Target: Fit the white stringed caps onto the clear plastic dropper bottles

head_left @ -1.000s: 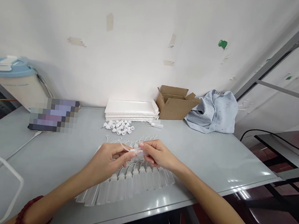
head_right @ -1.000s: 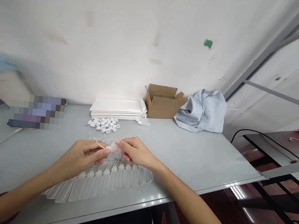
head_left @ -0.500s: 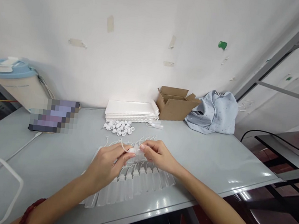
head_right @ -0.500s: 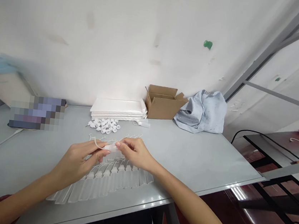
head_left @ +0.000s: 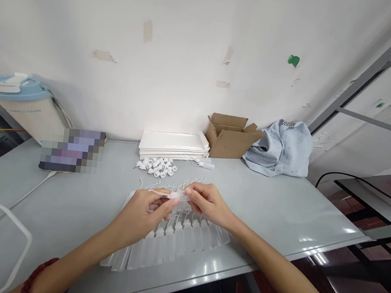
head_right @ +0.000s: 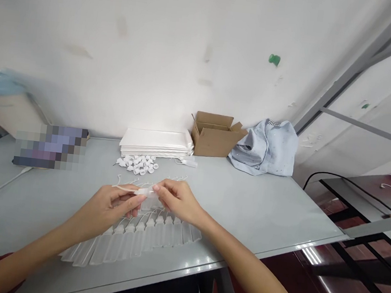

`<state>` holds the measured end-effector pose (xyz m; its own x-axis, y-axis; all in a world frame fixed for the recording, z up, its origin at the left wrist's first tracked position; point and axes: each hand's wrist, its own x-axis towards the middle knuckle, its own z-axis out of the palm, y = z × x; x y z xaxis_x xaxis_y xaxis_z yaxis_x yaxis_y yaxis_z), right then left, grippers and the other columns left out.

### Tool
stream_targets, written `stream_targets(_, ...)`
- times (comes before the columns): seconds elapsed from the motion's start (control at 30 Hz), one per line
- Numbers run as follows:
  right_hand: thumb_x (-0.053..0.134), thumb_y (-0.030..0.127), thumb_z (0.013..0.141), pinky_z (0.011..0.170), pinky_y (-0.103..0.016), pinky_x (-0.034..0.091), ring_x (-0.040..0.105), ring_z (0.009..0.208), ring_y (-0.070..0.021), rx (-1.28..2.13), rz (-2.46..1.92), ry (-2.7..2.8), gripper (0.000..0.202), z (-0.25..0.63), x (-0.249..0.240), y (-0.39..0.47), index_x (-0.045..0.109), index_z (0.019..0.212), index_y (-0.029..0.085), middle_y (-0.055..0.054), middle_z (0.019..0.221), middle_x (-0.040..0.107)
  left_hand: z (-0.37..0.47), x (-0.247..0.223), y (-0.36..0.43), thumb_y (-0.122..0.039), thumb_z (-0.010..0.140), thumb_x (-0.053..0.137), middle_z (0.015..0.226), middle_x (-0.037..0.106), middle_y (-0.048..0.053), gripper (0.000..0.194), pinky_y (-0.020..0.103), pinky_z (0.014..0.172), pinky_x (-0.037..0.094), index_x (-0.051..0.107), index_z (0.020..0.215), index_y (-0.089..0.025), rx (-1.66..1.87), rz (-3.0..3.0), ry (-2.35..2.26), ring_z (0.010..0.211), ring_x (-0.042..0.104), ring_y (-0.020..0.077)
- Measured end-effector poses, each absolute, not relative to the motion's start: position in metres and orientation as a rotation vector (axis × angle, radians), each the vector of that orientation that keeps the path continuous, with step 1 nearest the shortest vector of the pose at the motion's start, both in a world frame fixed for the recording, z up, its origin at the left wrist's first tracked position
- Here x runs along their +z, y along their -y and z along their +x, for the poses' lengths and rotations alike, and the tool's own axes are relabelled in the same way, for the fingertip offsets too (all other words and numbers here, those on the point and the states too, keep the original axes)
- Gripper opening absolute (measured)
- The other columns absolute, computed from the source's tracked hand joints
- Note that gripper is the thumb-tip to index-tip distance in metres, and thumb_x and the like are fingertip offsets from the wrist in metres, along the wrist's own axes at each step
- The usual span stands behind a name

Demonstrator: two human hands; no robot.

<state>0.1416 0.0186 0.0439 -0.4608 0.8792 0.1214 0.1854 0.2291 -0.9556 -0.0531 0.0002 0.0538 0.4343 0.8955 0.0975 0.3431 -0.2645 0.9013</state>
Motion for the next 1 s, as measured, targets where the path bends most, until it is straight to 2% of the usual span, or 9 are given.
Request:
stream_targets(0.1, 0.053, 0.040, 0.088, 0.053, -0.023, 0.040, 0.049, 0.059, -0.0106, 0.916, -0.958, 1.970, 0.026, 0.142, 0.043, -0.018, 0.060, 0.093, 0.016, -0.002, 0.071, 0.058, -0.055, 0.054, -0.003, -0.040, 0.086, 0.050, 0.058, 0.057, -0.001, 0.032, 0.023, 0.055, 0.049, 0.058, 0.064, -0.018, 0.730, 1.673, -1.063, 0.054, 0.057, 0.0132)
stream_targets(0.23, 0.051, 0.036, 0.089, 0.057, -0.024, 0.042, 0.050, 0.066, -0.0132, 0.677, -0.836, 2.073, 0.026, 0.143, 0.040, -0.018, 0.061, 0.102, 0.015, -0.005, 0.079, 0.058, -0.057, 0.056, -0.006, -0.046, 0.088, 0.046, 0.055, 0.057, 0.000, 0.040, 0.026, 0.053, 0.048, 0.059, 0.064, -0.016, 0.674, 1.529, -1.010, 0.051, 0.055, 0.0136)
stream_targets(0.37, 0.049, 0.034, 0.090, 0.058, -0.025, 0.038, 0.046, 0.062, -0.0127, 0.656, -0.825, 2.096, 0.024, 0.144, 0.040, -0.017, 0.063, 0.096, 0.014, -0.004, 0.074, 0.056, -0.057, 0.057, -0.006, -0.049, 0.089, 0.042, 0.054, 0.052, -0.002, 0.042, 0.024, 0.047, 0.044, 0.061, 0.072, -0.016, 0.632, 1.507, -1.002, 0.046, 0.051, 0.0117)
stream_targets(0.5, 0.050, 0.037, 0.089, 0.054, -0.024, 0.032, 0.042, 0.057, -0.0102, 1.018, -0.948, 1.925, 0.027, 0.142, 0.045, -0.015, 0.062, 0.080, 0.015, -0.001, 0.066, 0.052, -0.055, 0.050, -0.001, -0.038, 0.093, 0.038, 0.052, 0.046, -0.003, 0.041, 0.022, 0.046, 0.039, 0.050, 0.060, -0.018, 0.740, 1.953, -1.064, 0.047, 0.045, 0.0101)
stream_targets(0.6, 0.055, 0.044, 0.083, 0.046, -0.023, 0.020, 0.026, 0.047, -0.0067, 1.408, -1.013, 1.643, 0.040, 0.139, 0.047, -0.015, 0.046, 0.057, 0.017, 0.006, 0.051, 0.032, -0.053, 0.040, 0.002, -0.024, 0.095, 0.036, 0.063, 0.053, 0.000, 0.030, 0.023, 0.049, 0.039, 0.052, 0.071, -0.018, 0.972, 2.488, -0.999, 0.054, 0.047, 0.0116)
stream_targets(0.7, 0.058, 0.048, 0.079, 0.043, -0.023, 0.012, 0.014, 0.044, -0.0049, 1.637, -1.064, 1.467, 0.049, 0.136, 0.046, -0.017, 0.031, 0.051, 0.019, 0.008, 0.048, 0.019, -0.050, 0.031, 0.002, -0.014, 0.094, 0.035, 0.069, 0.056, 0.003, 0.023, 0.024, 0.048, 0.039, 0.056, 0.086, -0.015, 1.069, 2.903, -0.877, 0.056, 0.049, 0.0132)
stream_targets(0.8, 0.056, 0.049, 0.080, 0.043, -0.023, 0.011, 0.015, 0.044, -0.0049, 1.596, -1.099, 1.477, 0.049, 0.135, 0.044, -0.019, 0.031, 0.051, 0.019, 0.008, 0.049, 0.020, -0.049, 0.030, 0.001, -0.014, 0.094, 0.035, 0.065, 0.055, 0.002, 0.023, 0.025, 0.046, 0.038, 0.057, 0.086, -0.015, 1.064, 2.982, -0.898, 0.053, 0.049, 0.0134)
stream_targets(0.9, 0.052, 0.049, 0.084, 0.045, -0.023, 0.017, 0.022, 0.047, -0.0059, 1.357, -1.112, 1.576, 0.047, 0.136, 0.041, -0.019, 0.036, 0.053, 0.018, 0.006, 0.051, 0.026, -0.050, 0.036, -0.001, -0.019, 0.095, 0.035, 0.071, 0.059, 0.002, 0.023, 0.023, 0.052, 0.043, 0.057, 0.089, -0.016, 1.002, 2.689, -0.968, 0.059, 0.054, 0.0127)
stream_targets(1.0, 0.052, 0.048, 0.085, 0.048, -0.022, 0.022, 0.028, 0.051, -0.0070, 1.170, -1.098, 1.686, 0.042, 0.137, 0.039, -0.019, 0.044, 0.058, 0.016, 0.005, 0.054, 0.032, -0.051, 0.043, -0.002, -0.024, 0.095, 0.037, 0.065, 0.058, -0.001, 0.026, 0.022, 0.055, 0.045, 0.059, 0.083, -0.018, 0.885, 2.386, -1.030, 0.058, 0.056, 0.0120)
